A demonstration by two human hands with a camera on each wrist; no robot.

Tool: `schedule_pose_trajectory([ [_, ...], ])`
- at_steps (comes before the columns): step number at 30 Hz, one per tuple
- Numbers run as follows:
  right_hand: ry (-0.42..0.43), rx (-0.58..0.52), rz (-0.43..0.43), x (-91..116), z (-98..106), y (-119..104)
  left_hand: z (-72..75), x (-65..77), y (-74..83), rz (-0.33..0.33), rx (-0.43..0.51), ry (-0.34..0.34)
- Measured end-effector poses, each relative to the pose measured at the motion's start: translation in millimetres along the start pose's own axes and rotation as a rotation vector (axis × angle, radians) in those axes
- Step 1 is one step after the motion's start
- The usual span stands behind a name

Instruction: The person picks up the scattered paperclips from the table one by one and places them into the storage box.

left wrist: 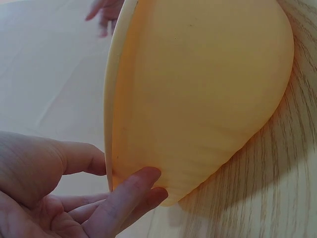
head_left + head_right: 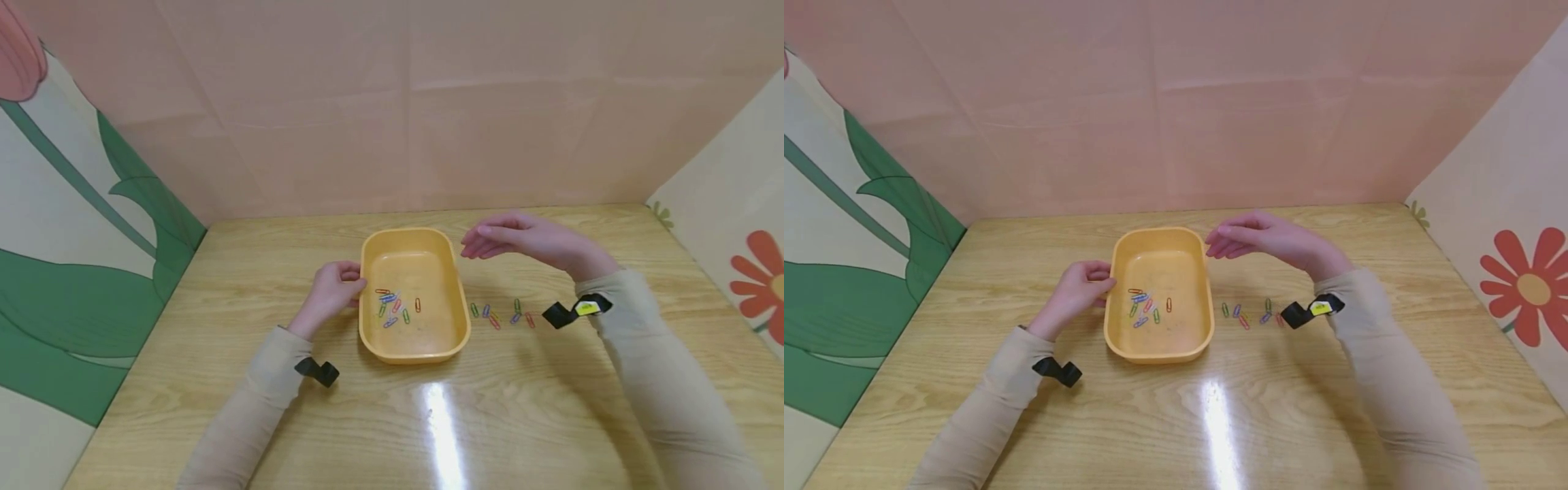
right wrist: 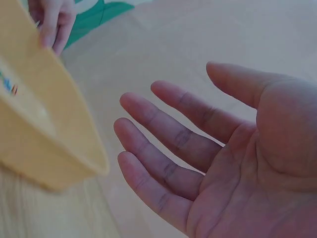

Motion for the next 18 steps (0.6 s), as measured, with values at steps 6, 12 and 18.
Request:
schedule_pose_trajectory([
  [6,-0.004,0.023,-0.058,17,3,34,-1.0,0.0,-0.7,0.002,0.014,-0.004],
  [12,-0.024,-0.016,-0.081,27,5,68,-1.0,-2.0,-1.6,-0.006,0.024,-0.007],
  [18,-0.022,-0.013,-0.129,38,7,92,-1.8,-3.3,-2.1,-0.008,0.019,-0.007],
])
Point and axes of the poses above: each hand's wrist, its own x-axis away from the middle knuckle, its own z-axis out of the back of the hand, y = z × x, the point moved 6 cm from there along -x, towards the middle knuckle, and after that the axes turned 13 degrees about -y, right-handed, at the moved point
